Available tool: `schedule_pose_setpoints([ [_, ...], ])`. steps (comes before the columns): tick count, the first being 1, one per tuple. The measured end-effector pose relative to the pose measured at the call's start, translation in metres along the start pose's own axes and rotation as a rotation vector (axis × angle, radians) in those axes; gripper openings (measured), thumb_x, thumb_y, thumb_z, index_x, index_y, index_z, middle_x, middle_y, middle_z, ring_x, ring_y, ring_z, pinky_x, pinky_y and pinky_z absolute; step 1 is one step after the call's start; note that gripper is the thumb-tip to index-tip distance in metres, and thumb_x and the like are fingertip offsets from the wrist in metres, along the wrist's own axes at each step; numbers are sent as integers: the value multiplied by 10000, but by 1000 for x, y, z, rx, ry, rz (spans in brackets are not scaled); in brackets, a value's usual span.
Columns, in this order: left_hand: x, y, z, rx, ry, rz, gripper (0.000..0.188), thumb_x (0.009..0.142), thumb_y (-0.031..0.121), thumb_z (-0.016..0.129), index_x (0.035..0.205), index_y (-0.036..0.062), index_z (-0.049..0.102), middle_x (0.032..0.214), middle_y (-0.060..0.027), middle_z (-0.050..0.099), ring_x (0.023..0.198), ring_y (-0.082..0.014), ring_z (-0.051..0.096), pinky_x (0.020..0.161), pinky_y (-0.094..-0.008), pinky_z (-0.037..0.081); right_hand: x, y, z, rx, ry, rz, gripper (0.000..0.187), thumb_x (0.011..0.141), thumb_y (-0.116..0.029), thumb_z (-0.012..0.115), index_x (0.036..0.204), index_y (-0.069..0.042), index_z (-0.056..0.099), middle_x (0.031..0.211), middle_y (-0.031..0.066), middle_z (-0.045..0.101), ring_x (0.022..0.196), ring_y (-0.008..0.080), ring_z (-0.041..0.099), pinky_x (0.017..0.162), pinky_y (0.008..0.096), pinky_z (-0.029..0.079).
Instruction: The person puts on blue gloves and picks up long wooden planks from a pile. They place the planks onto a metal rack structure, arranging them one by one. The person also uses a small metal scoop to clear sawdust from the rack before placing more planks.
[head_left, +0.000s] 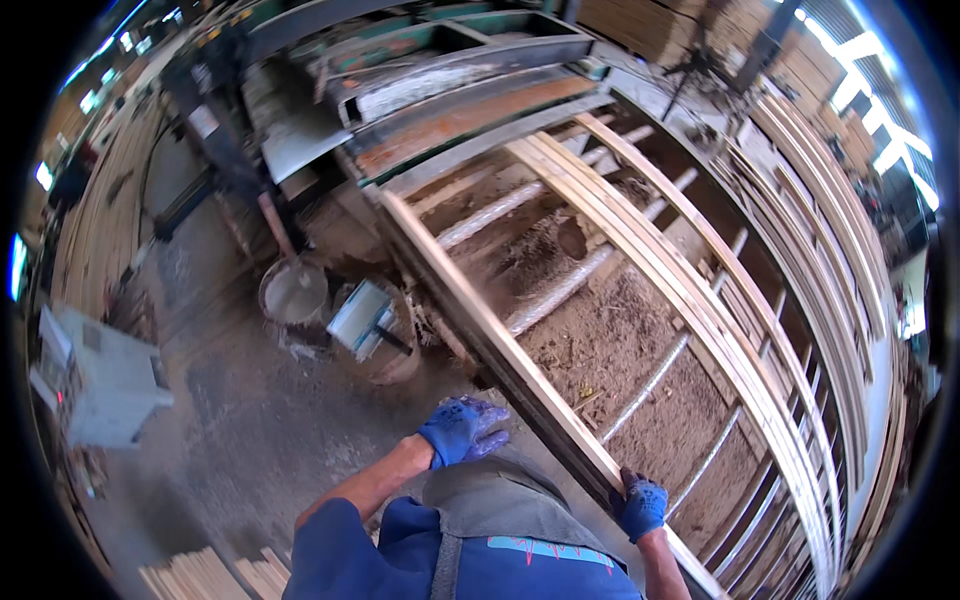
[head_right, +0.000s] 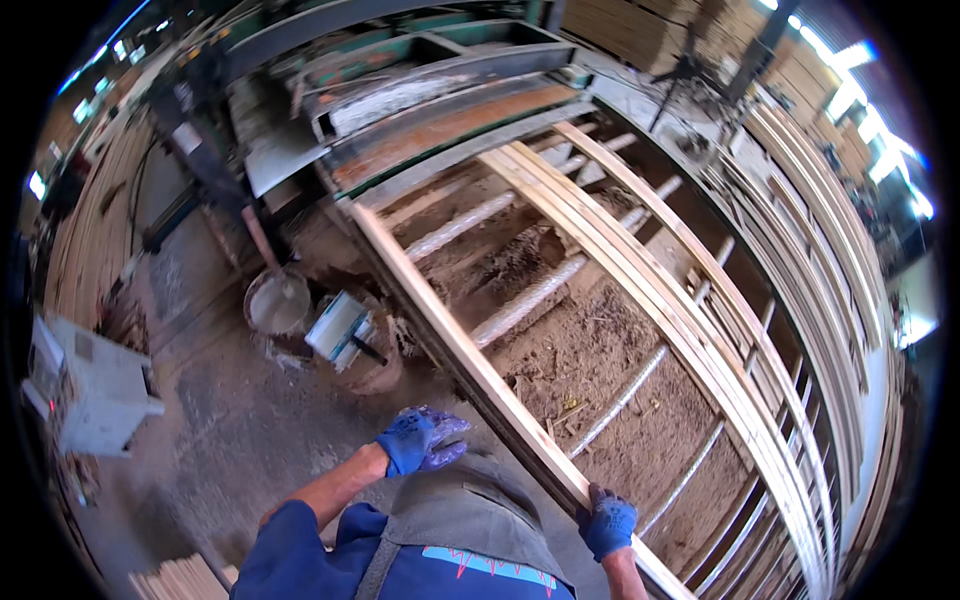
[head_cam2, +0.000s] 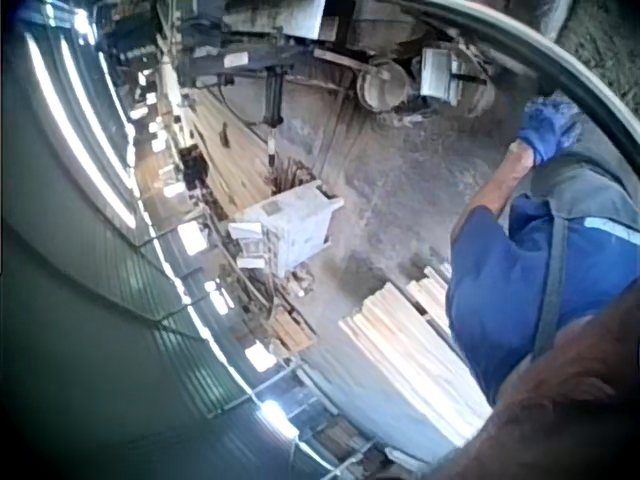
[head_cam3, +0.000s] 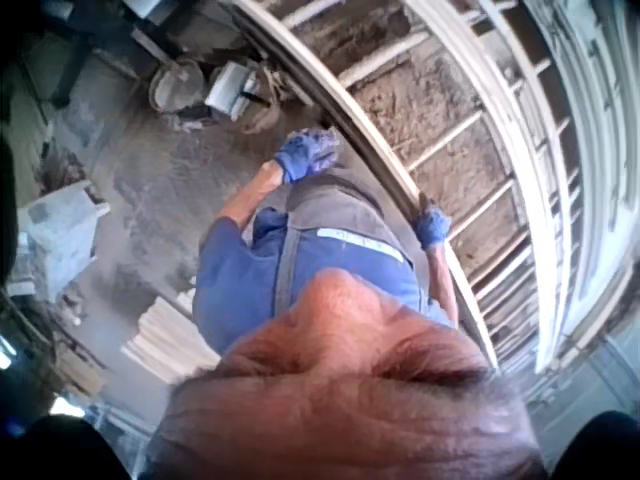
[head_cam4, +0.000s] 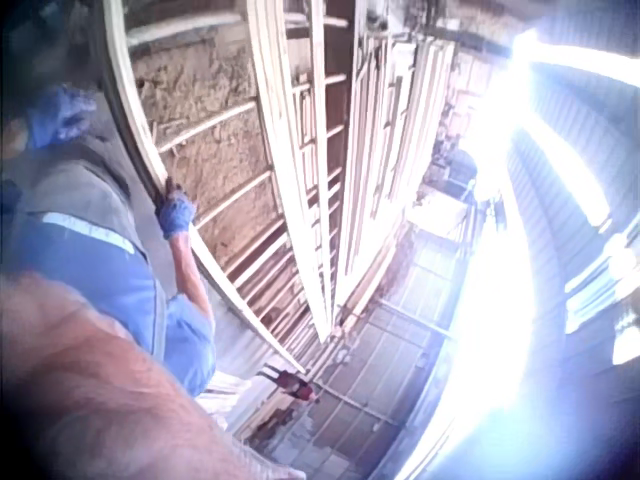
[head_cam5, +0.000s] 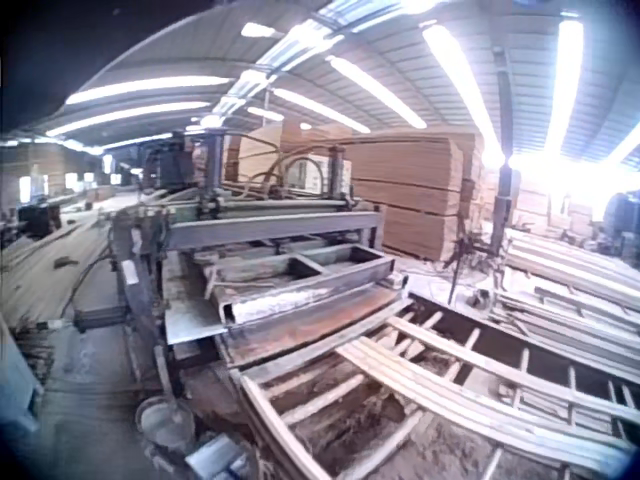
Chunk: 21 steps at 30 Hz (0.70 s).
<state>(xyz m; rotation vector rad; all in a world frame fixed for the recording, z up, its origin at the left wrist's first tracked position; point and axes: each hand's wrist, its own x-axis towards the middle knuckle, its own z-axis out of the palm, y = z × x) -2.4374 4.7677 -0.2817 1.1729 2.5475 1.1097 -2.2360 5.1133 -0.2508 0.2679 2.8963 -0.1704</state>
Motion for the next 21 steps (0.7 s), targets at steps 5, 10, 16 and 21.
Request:
schedule_pose_setpoints([
  [5,-72,-8,25,43,-59,-233,343,906,363,644,1127,104,691,1092,-135,706,964,-352,674,859,-460,531,5,23,-4,129,-113,-55,257,841,-277,648,1014,-91,683,916,209,697,861,385,681,760,491,536],
  [10,-147,2,50,18,32,-432,381,886,383,659,1098,69,703,1034,-179,710,938,-370,674,847,-456,531,9,35,13,103,-111,-89,264,872,-316,612,1005,-101,689,900,192,698,831,391,678,714,501,535],
  [16,-178,17,77,-60,-51,-564,309,843,284,717,1035,42,721,941,-177,729,848,-336,714,788,-401,562,10,34,0,154,-159,-104,295,884,-344,609,1017,-90,678,892,191,698,820,402,672,701,507,535],
  [21,-160,4,76,-123,-51,-427,266,841,220,710,1028,31,717,924,-182,727,821,-330,713,777,-401,557,-4,43,12,173,-44,-55,334,884,-339,611,1076,-68,642,895,200,693,829,410,671,710,510,536],
])
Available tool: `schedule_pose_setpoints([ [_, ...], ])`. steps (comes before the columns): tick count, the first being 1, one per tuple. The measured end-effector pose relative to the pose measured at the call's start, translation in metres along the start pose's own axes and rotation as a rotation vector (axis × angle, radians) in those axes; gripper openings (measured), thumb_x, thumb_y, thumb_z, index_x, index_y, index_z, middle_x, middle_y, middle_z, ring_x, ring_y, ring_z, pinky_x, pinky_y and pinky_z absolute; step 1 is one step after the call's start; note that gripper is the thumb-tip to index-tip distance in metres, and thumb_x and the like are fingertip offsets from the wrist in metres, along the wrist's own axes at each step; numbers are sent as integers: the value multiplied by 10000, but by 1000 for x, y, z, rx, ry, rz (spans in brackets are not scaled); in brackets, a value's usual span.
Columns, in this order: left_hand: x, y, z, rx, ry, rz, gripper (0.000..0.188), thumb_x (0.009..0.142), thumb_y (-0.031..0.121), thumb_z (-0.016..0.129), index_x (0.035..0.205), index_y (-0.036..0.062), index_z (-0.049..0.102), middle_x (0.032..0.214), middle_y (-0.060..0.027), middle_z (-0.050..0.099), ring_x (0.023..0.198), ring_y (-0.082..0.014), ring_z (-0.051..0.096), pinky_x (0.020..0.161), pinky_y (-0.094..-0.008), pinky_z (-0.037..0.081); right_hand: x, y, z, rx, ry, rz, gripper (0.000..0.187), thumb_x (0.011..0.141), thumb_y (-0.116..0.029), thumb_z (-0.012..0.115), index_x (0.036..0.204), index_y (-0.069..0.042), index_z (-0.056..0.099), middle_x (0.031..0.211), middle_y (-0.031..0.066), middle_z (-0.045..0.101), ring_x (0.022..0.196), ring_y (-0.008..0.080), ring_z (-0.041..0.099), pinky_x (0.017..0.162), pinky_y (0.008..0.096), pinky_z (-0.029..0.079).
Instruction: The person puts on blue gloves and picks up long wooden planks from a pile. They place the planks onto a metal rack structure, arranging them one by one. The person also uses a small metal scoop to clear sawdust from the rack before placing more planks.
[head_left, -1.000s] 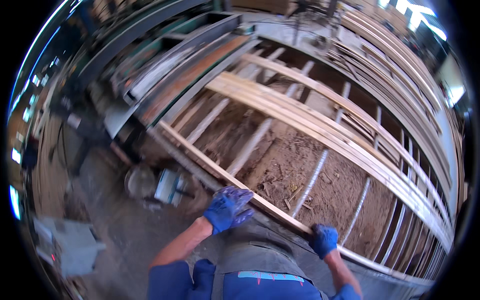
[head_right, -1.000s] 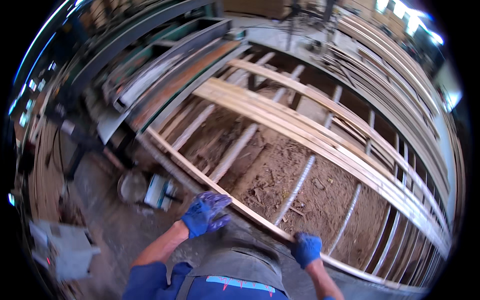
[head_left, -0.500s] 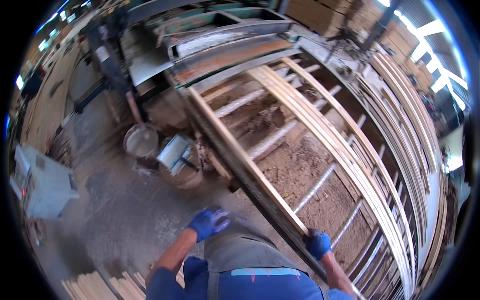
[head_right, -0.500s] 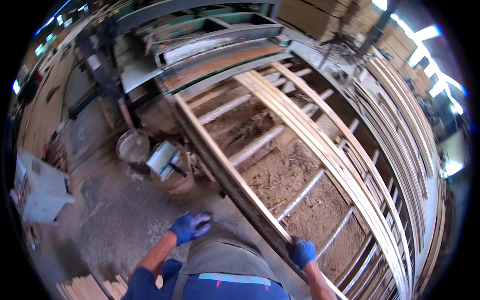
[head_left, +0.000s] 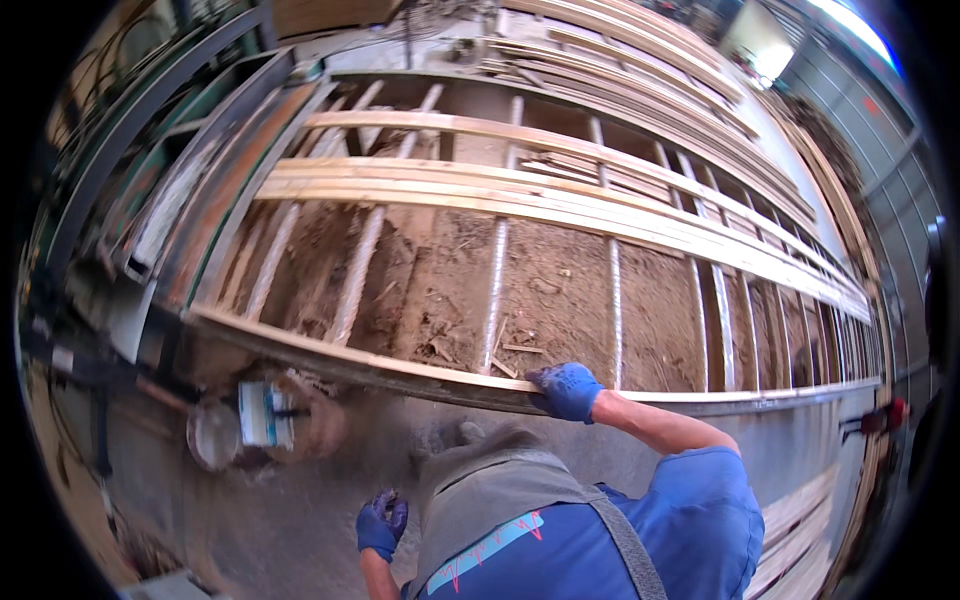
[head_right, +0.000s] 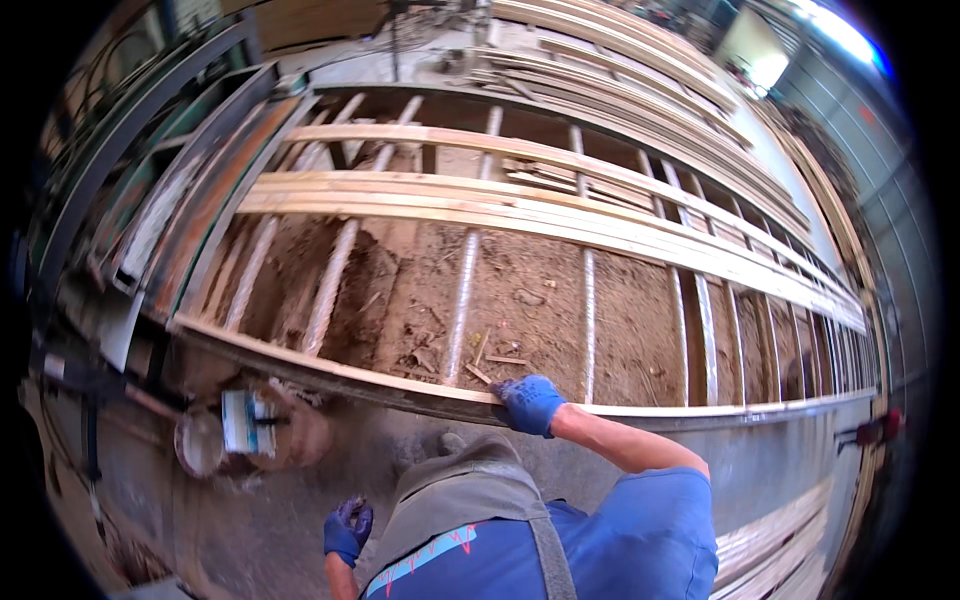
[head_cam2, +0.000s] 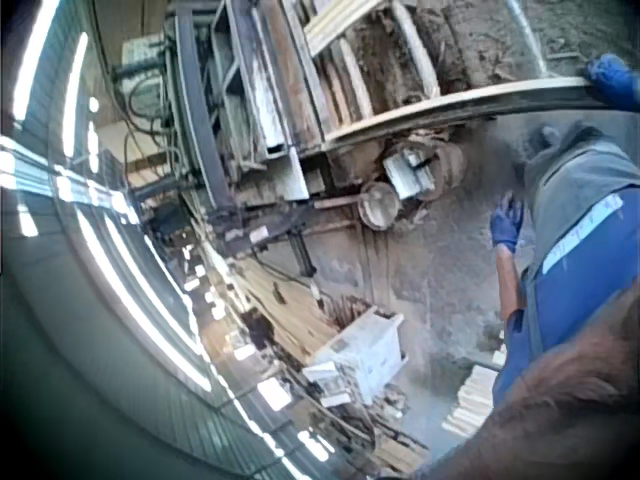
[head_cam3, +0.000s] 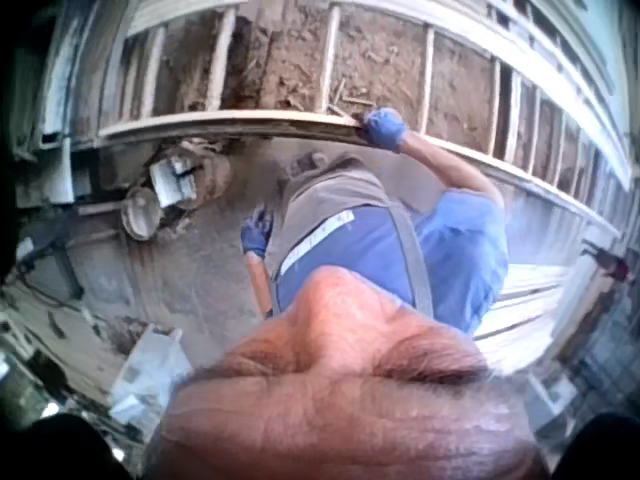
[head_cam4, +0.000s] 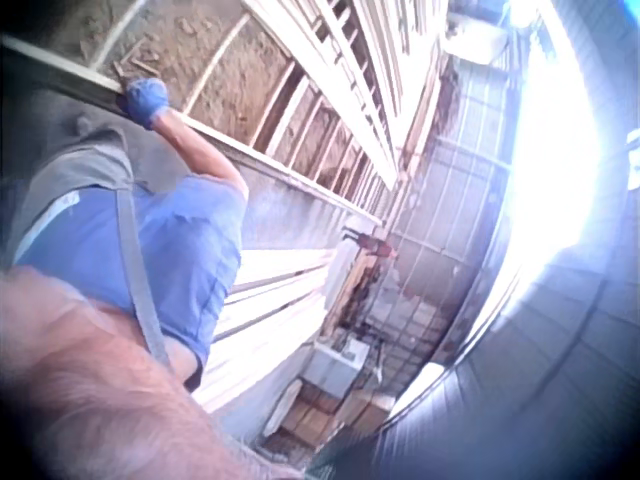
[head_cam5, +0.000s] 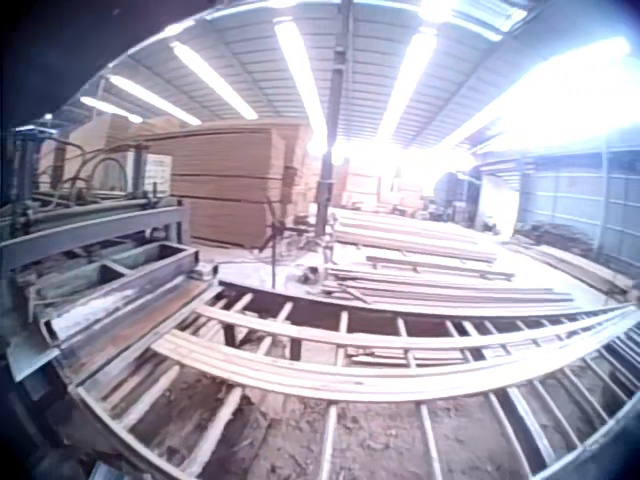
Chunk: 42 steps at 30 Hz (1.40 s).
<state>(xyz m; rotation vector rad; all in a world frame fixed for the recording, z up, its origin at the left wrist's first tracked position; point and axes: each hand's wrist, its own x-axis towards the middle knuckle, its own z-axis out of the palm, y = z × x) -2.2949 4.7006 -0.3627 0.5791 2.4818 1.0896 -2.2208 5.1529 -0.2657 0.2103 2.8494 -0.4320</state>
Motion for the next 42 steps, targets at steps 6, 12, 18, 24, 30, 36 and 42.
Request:
schedule_pose_setpoints([
  [6,96,84,-54,206,103,338,372,819,199,744,1139,20,679,1114,-197,682,1048,-377,636,966,-438,480,2,14,7,66,-5,13,386,839,-384,667,1054,-65,637,935,214,688,849,419,670,735,515,534],
  [12,238,169,-61,543,-121,697,880,722,573,764,1384,53,509,1378,-189,544,1311,-359,471,1168,-543,231,44,35,-53,301,-182,-13,449,894,-454,644,1156,-89,651,1000,197,707,904,379,685,772,474,554],
  [18,281,121,-36,570,-355,536,528,701,451,776,1086,102,683,1065,-146,663,1032,-372,593,974,-533,398,195,191,-134,192,349,215,406,918,-396,579,1106,-48,675,986,210,709,901,354,696,798,462,555],
  [24,286,125,-39,933,-575,453,546,795,317,630,1322,177,601,1325,-77,602,1234,-284,519,1069,-455,367,340,298,-177,8,263,390,315,829,-198,546,1058,-62,714,1005,212,711,932,374,694,815,464,549],
  [30,301,142,-30,819,-467,581,529,742,343,616,1240,167,641,1150,-96,648,1057,-326,585,967,-469,423,377,370,-157,-5,-124,300,311,821,-208,548,1031,-62,725,1039,187,718,961,360,695,807,461,550],
  [36,304,141,-35,752,-516,666,609,766,414,592,1259,57,597,1112,-160,632,924,-336,602,899,-476,437,356,345,-154,-66,242,275,206,792,-178,597,896,-84,749,918,182,730,845,358,715,722,478,560],
  [42,306,132,-35,732,-534,666,597,757,417,601,1248,78,608,1101,-141,638,942,-324,594,889,-481,434,350,346,-142,-101,328,270,182,789,-162,607,878,-92,749,887,181,730,812,354,719,675,477,556],
])
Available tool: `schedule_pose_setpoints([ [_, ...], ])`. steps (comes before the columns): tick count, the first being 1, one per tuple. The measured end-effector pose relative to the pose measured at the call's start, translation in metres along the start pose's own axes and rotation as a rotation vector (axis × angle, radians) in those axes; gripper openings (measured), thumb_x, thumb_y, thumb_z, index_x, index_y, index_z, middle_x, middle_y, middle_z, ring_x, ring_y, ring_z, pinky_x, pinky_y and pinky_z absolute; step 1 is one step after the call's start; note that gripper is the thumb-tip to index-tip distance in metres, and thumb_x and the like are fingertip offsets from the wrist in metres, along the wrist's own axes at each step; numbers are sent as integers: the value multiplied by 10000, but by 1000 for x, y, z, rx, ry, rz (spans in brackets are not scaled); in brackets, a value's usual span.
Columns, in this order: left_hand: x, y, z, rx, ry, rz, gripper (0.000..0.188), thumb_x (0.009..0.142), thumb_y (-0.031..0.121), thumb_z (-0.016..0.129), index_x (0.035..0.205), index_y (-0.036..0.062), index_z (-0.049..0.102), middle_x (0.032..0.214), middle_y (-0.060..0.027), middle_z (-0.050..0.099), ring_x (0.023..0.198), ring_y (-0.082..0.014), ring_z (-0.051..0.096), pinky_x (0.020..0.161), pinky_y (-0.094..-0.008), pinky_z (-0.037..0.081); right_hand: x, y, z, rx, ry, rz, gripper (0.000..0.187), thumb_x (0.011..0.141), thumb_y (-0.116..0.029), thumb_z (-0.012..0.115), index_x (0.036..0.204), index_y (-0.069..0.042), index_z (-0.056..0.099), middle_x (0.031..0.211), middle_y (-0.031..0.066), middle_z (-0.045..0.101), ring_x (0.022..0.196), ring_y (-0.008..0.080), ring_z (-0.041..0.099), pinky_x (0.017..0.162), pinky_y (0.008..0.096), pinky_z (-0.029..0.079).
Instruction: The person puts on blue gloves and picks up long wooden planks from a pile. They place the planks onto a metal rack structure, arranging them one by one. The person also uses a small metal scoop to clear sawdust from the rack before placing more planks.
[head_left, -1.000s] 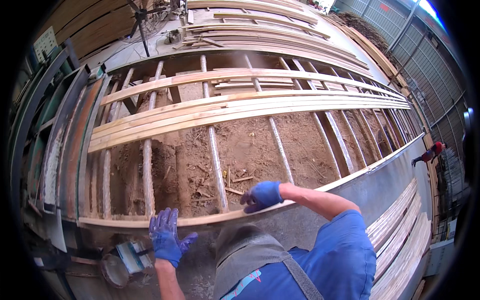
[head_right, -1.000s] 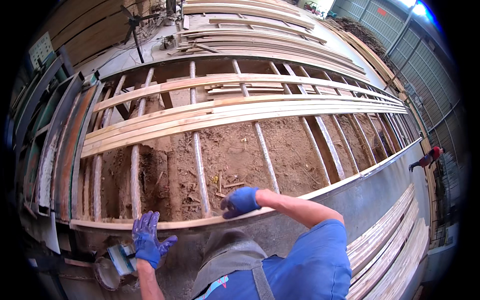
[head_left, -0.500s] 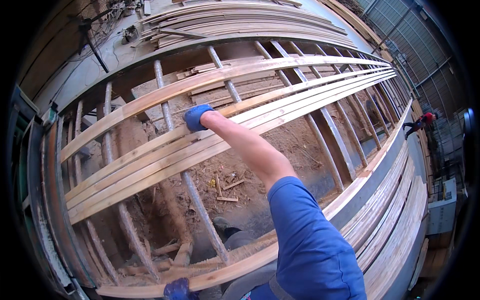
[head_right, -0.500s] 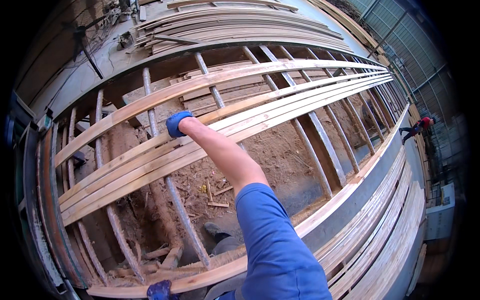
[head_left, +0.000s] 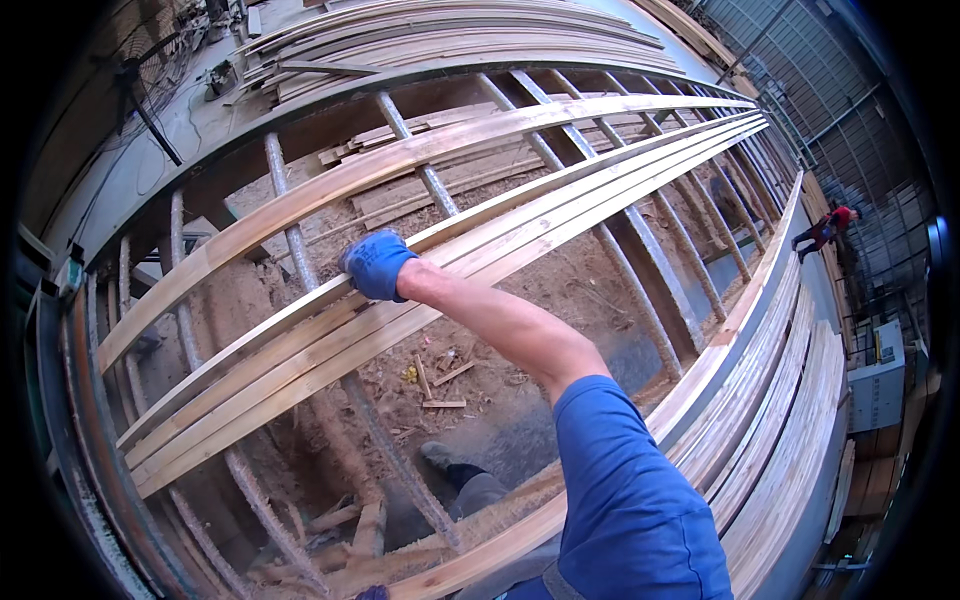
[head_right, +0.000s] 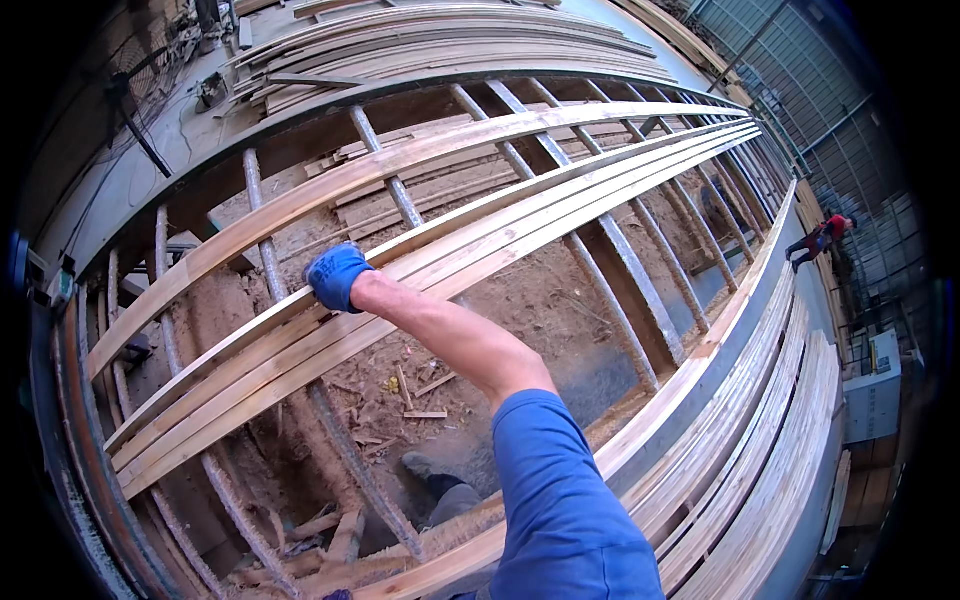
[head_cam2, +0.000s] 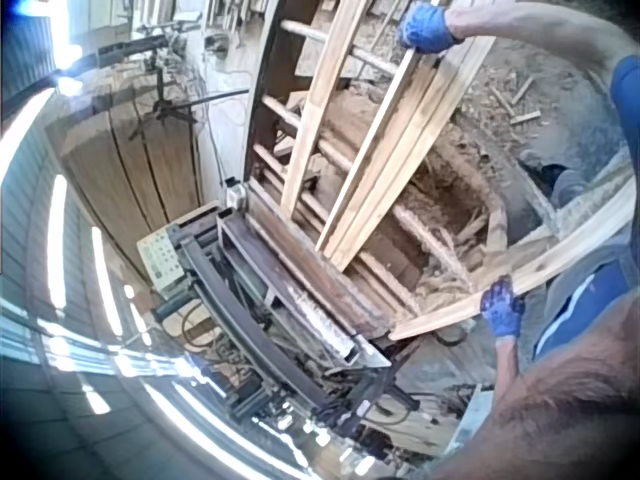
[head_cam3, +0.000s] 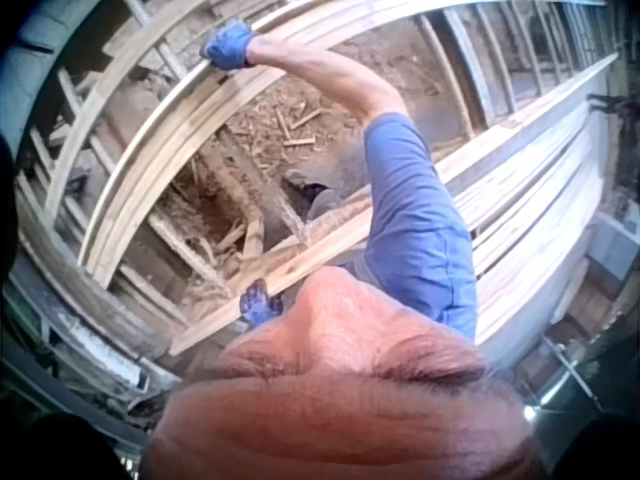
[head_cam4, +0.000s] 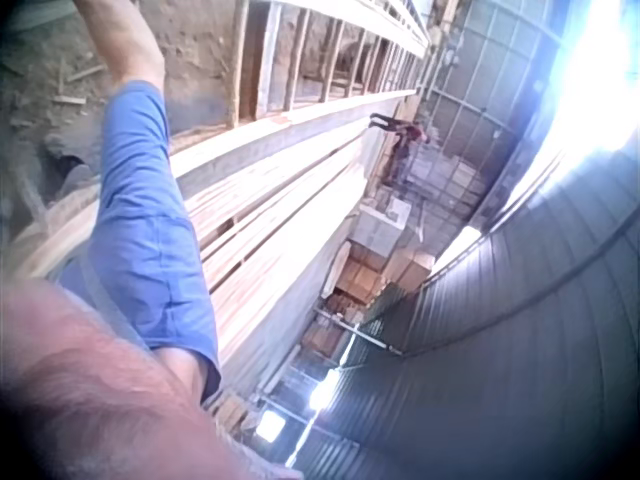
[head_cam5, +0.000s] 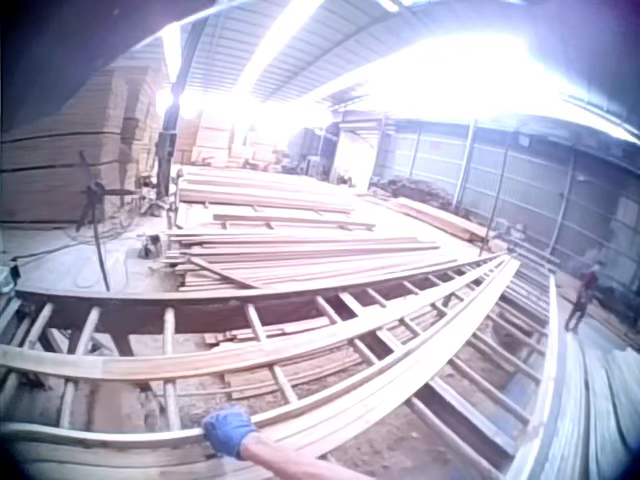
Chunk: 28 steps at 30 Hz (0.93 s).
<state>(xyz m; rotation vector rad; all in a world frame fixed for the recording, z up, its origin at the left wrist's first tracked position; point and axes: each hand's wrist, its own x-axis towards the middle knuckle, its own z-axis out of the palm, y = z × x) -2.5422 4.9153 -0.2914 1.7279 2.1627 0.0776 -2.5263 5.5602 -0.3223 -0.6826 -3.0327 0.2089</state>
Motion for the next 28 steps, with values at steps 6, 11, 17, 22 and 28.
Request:
schedule_pose_setpoints([
  [6,2,7,-6,18,7,-59,593,757,438,604,1234,86,618,1099,-129,638,963,-324,583,896,-482,429,8,6,3,116,-14,20,196,803,-179,575,868,-84,734,896,193,722,813,367,712,704,485,554],
  [11,3,7,-6,12,61,-94,593,771,467,597,1225,87,623,1100,-128,636,975,-325,576,909,-482,424,20,9,-14,150,-161,109,233,878,-188,531,1035,-130,693,990,170,704,929,369,677,809,476,536],
  [17,7,5,-2,17,31,-57,599,774,469,593,1237,89,622,1133,-127,640,949,-322,597,872,-485,440,58,32,-13,142,147,119,285,852,-257,587,1071,-104,687,977,211,703,937,375,676,833,475,536],
  [22,8,7,-3,35,-32,-65,645,741,473,613,1263,94,610,1168,-130,644,953,-304,613,845,-465,455,115,31,-14,-88,74,236,494,814,-260,638,1271,-88,560,1322,177,571,1216,368,555,991,565,433],
  [28,23,15,-34,31,-151,-145,549,905,443,666,1361,160,550,1315,-99,594,1157,-243,566,1005,-420,446,171,62,59,-248,325,278,648,858,-296,645,1452,-144,435,1469,176,438,1331,417,445,1065,664,315],
])
